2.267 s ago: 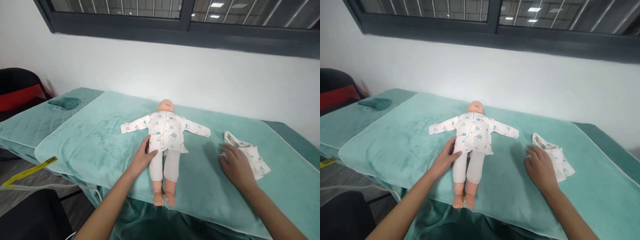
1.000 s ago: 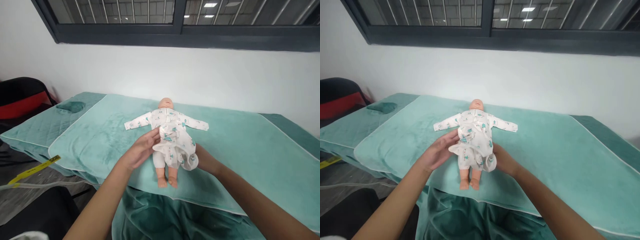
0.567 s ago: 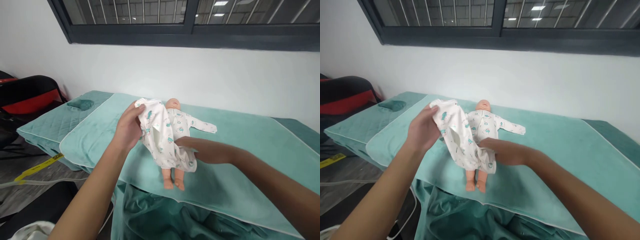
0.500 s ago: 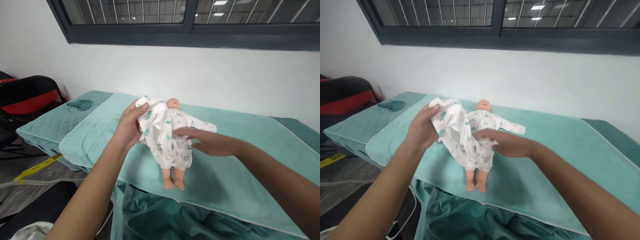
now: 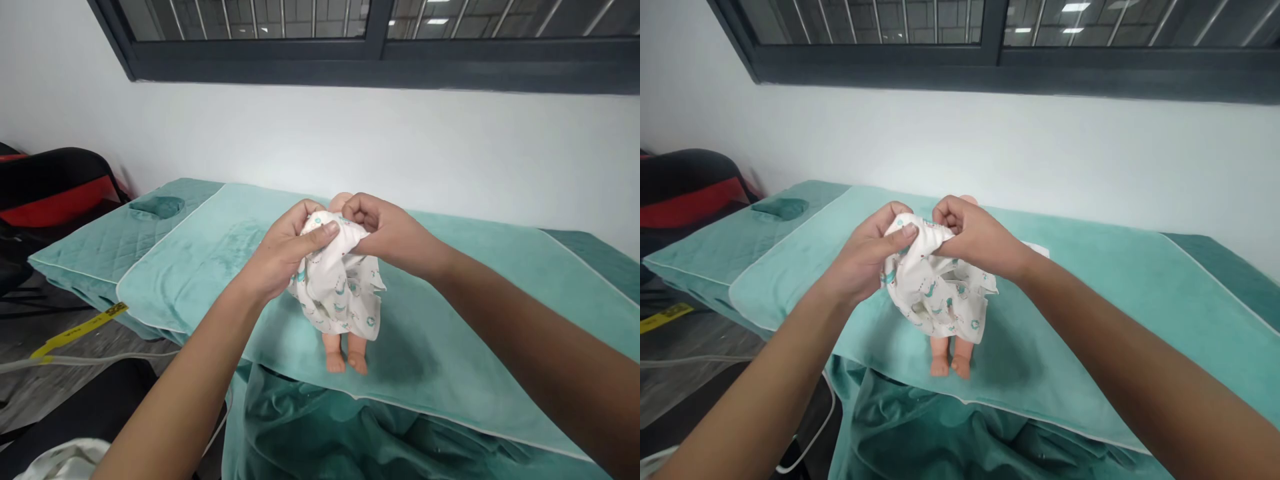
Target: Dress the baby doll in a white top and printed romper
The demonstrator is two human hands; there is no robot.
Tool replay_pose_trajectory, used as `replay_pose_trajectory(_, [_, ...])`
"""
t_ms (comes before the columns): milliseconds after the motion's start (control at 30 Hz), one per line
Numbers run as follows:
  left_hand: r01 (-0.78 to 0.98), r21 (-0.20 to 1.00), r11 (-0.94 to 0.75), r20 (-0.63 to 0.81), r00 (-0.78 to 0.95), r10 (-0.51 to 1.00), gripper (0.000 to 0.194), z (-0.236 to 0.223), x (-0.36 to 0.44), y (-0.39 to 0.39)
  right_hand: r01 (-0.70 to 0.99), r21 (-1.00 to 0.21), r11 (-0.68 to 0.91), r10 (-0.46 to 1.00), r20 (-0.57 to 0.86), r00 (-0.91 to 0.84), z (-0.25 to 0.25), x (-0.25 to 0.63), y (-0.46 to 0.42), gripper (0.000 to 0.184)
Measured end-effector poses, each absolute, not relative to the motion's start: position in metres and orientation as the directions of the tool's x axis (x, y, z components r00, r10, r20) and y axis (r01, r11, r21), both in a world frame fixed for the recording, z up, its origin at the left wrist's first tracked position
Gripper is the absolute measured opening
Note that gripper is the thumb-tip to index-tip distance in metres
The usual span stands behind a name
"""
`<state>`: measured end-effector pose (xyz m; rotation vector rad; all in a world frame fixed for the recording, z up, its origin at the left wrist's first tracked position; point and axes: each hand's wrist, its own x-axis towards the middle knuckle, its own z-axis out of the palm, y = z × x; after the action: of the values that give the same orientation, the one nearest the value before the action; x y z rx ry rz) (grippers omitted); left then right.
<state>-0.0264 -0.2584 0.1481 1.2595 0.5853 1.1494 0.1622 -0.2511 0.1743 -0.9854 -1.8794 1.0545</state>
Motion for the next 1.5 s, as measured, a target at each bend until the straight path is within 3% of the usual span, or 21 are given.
replay_pose_trajectory(133, [-0.146,0.979,-0.140,0.196,0.521,0.831,0.038,0.132,-0.017,-0.262,0.158,-0.935,0.319,0.938,0.287,-0.196,0.166,0.166,-0.245,0.018])
replay_pose_trajectory(233, [-0.038,0.983,-0.177,0.172,0.511,0.842,0.021,0.122,-0.010,-0.261,0.051,-0.954,0.296,0.950,0.289,-0.118,0.165,0.171,-0.243,0.017])
replay_pose_trajectory(367, [-0.239,0.965,-0.110,0.185,0.318,0.930,0.017,0.121,-0.012,-0.253,0.116,-0.969,0.216,0.939,0.174,-0.295,0.162,0.184,-0.248,0.020])
replay_pose_trajectory(500, [-0.334,0.940,-0.066,0.159,0.261,0.952,0.014,0.125,-0.009,-0.251,0.411,-0.903,0.127,0.780,-0.164,-0.604,0.158,0.191,-0.258,0.029])
replay_pose_trajectory(567, [-0.336,0.941,-0.046,0.133,0.240,0.962,0.016,0.125,-0.004,-0.253,0.434,-0.889,0.148,0.785,-0.162,-0.598,0.156,0.191,-0.260,0.029])
replay_pose_trajectory(700, [-0.315,0.947,0.065,0.057,0.365,0.929,0.037,0.122,-0.002,-0.259,0.189,-0.978,0.092,0.922,0.012,-0.387,0.155,0.190,-0.260,0.033])
replay_pose_trajectory(833, [-0.192,0.968,0.160,0.000,0.641,0.768,0.045,0.120,-0.009,-0.261,-0.007,-1.000,-0.010,0.954,-0.007,-0.299,0.153,0.186,-0.259,0.039])
replay_pose_trajectory(900, [-0.223,0.963,0.149,0.018,0.607,0.795,0.040,0.118,-0.009,-0.259,-0.088,-0.994,-0.062,0.952,-0.032,-0.304,0.149,0.183,-0.262,0.043])
replay_pose_trajectory(967, [-0.354,0.928,0.119,0.061,0.457,0.887,0.037,0.115,-0.006,-0.256,-0.140,-0.985,-0.102,0.928,-0.044,-0.369,0.143,0.182,-0.266,0.047])
replay_pose_trajectory(1033, [-0.472,0.876,0.095,0.078,0.333,0.940,0.034,0.111,-0.001,-0.254,-0.068,-0.986,-0.150,0.843,-0.092,-0.530,0.136,0.182,-0.271,0.046])
replay_pose_trajectory(1133, [-0.476,0.866,0.150,0.032,0.353,0.935,0.034,0.104,0.001,-0.255,0.116,-0.977,-0.178,0.717,-0.210,-0.665,0.128,0.184,-0.275,0.040])
replay_pose_trajectory(1333, [-0.344,0.859,0.378,-0.064,0.662,0.747,0.055,0.085,-0.011,-0.260,-0.261,-0.958,-0.121,0.917,-0.007,-0.398,0.121,0.184,-0.272,0.042])
replay_pose_trajectory(1433, [-0.437,0.827,0.354,-0.040,0.582,0.812,0.053,0.083,-0.008,-0.260,-0.356,-0.921,-0.160,0.929,-0.018,-0.370,0.112,0.176,-0.279,0.044])
replay_pose_trajectory(1500, [-0.531,0.778,0.336,-0.062,0.467,0.882,0.049,0.085,-0.001,-0.261,-0.313,-0.926,-0.212,0.906,-0.066,-0.418,0.106,0.171,-0.287,0.045])
